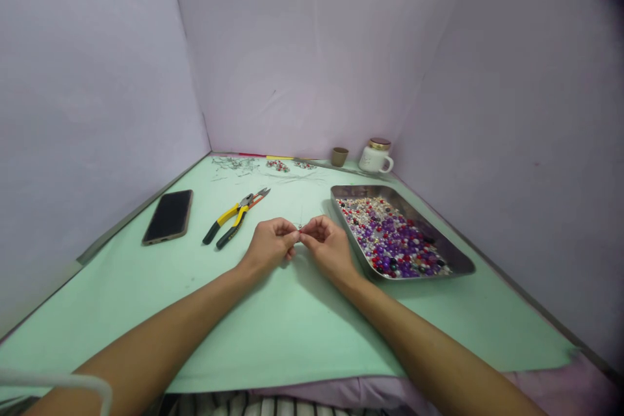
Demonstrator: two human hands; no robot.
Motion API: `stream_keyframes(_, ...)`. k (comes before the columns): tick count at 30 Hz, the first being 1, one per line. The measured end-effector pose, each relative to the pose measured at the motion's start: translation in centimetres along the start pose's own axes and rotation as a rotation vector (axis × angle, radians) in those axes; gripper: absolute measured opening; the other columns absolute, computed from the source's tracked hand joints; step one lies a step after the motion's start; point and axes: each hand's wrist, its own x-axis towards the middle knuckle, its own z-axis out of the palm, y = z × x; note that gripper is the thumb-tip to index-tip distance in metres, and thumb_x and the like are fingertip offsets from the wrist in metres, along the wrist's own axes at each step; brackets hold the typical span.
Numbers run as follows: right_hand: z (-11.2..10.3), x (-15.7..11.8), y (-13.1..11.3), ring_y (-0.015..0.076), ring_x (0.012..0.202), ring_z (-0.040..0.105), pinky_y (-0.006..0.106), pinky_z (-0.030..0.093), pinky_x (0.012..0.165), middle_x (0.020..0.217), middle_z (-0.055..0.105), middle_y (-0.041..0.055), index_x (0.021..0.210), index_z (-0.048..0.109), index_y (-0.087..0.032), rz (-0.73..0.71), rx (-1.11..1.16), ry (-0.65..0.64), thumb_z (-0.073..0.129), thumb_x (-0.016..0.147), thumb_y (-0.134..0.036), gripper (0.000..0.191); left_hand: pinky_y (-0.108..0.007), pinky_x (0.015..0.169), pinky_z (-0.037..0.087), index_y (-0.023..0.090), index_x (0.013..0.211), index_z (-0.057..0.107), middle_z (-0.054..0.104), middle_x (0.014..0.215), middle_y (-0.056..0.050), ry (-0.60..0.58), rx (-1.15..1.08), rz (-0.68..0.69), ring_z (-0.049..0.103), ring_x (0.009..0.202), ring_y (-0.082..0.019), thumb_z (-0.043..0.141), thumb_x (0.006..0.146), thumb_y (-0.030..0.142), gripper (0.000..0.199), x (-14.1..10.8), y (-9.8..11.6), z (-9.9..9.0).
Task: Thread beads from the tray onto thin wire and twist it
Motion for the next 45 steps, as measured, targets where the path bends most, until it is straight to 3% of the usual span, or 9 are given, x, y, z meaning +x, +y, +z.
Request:
stream_keyframes(9, 0.1, -0.2, -0.5, 0.0143, 0.068, 0.059, 0.026, 0.046, 0.065, 0.073, 0.062, 0.0034, 0.073, 0.054, -0.016, -0.008, 0.085, -0.04, 0.057, 0.065, -0.018, 0.009, -0.02, 0.042, 0.041, 0.014, 0.076, 0.057, 0.056, 0.055, 0.001, 0.124, 0.09, 0.101, 0.052, 0.046, -0.01, 0.054, 0.066, 0.028, 0.017, -0.1, 0.2, 0.0)
stream_keyframes(14, -0.1, -0.3, -1.1, 0.0168, 0.069, 0.06, 0.029, 0.046, 0.067, 0.075, 0.065, 0.0069, 0.075, 0.063, -0.013, 0.029, -0.038, 0.01, 0.057, 0.067, -0.023, 0.014, -0.02, 0.04, 0.038, 0.015, 0.076, 0.056, 0.054, 0.049, 0.003, 0.184, 0.098, 0.091, 0.049, 0.041, -0.009, 0.054, 0.067, 0.03, 0.018, -0.2, 0.4, 0.1)
stream_keyframes(22, 0.2, -0.3, -0.7, 0.019, 0.076, 0.059, 0.031, 0.045, 0.071, 0.08, 0.067, 0.0068, 0.079, 0.067, -0.014, 0.066, 0.071, -0.02, 0.055, 0.068, -0.024, 0.019, -0.02, 0.043, 0.038, 0.015, 0.075, 0.061, 0.056, 0.051, 0.001, 0.14, 0.152, 0.157, 0.051, 0.046, -0.011, 0.053, 0.068, 0.03, 0.018, -0.7, 0.2, 0.4)
stream_keyframes(28, -0.1, 0.1, -0.2, 0.0172, 0.073, 0.058, 0.031, 0.044, 0.072, 0.076, 0.066, 0.0054, 0.074, 0.065, -0.015, 0.13, 0.187, 0.007, 0.06, 0.064, -0.025, 0.015, -0.021, 0.052, 0.041, 0.018, 0.085, 0.064, 0.064, 0.07, -0.002, 0.084, 0.369, 0.284, 0.052, 0.053, -0.01, 0.049, 0.071, 0.023, 0.021, -1.1, 0.5, 0.4)
stream_keyframes(34, -0.2, 0.1, -0.7, 0.0148, 0.07, 0.057, 0.028, 0.043, 0.07, 0.072, 0.064, 0.0041, 0.071, 0.062, -0.015, 0.145, 0.197, -0.003, 0.059, 0.065, -0.025, 0.012, -0.022, 0.056, 0.041, 0.017, 0.077, 0.063, 0.064, 0.073, -0.002, 0.315, 0.466, 0.351, 0.05, 0.053, -0.01, 0.05, 0.07, 0.025, 0.016, -1.1, 1.8, -0.5)
stream_keyframes(37, -0.1, -0.1, -0.8, 0.0149, 0.07, 0.057, 0.028, 0.042, 0.069, 0.073, 0.064, 0.0041, 0.071, 0.062, -0.015, 0.123, 0.197, -0.054, 0.058, 0.066, -0.026, 0.013, -0.023, 0.056, 0.04, 0.018, 0.079, 0.064, 0.065, 0.078, -0.002, 0.261, 0.472, 0.31, 0.05, 0.053, -0.011, 0.052, 0.069, 0.027, 0.018, -0.7, 2.1, -0.9)
stream_keyframes(40, -0.1, -0.3, -1.0, 0.0152, 0.07, 0.057, 0.028, 0.042, 0.069, 0.073, 0.065, 0.0044, 0.072, 0.062, -0.015, 0.114, 0.203, -0.109, 0.059, 0.066, -0.027, 0.014, -0.023, 0.055, 0.038, 0.019, 0.068, 0.064, 0.064, 0.068, -0.001, 0.196, 0.465, 0.272, 0.051, 0.055, -0.012, 0.051, 0.069, 0.026, 0.015, -0.6, 2.0, -0.9)
stream_keyframes(45, -0.2, -0.5, -1.4, 0.0147, 0.067, 0.057, 0.027, 0.042, 0.067, 0.071, 0.065, 0.0044, 0.072, 0.064, -0.014, 0.155, 0.183, -0.162, 0.059, 0.066, -0.03, 0.018, -0.022, 0.057, 0.037, 0.018, 0.065, 0.061, 0.063, 0.067, -0.002, 0.183, 0.553, 0.352, 0.051, 0.058, -0.012, 0.048, 0.07, 0.02, 0.015, -0.6, 1.9, -0.9)
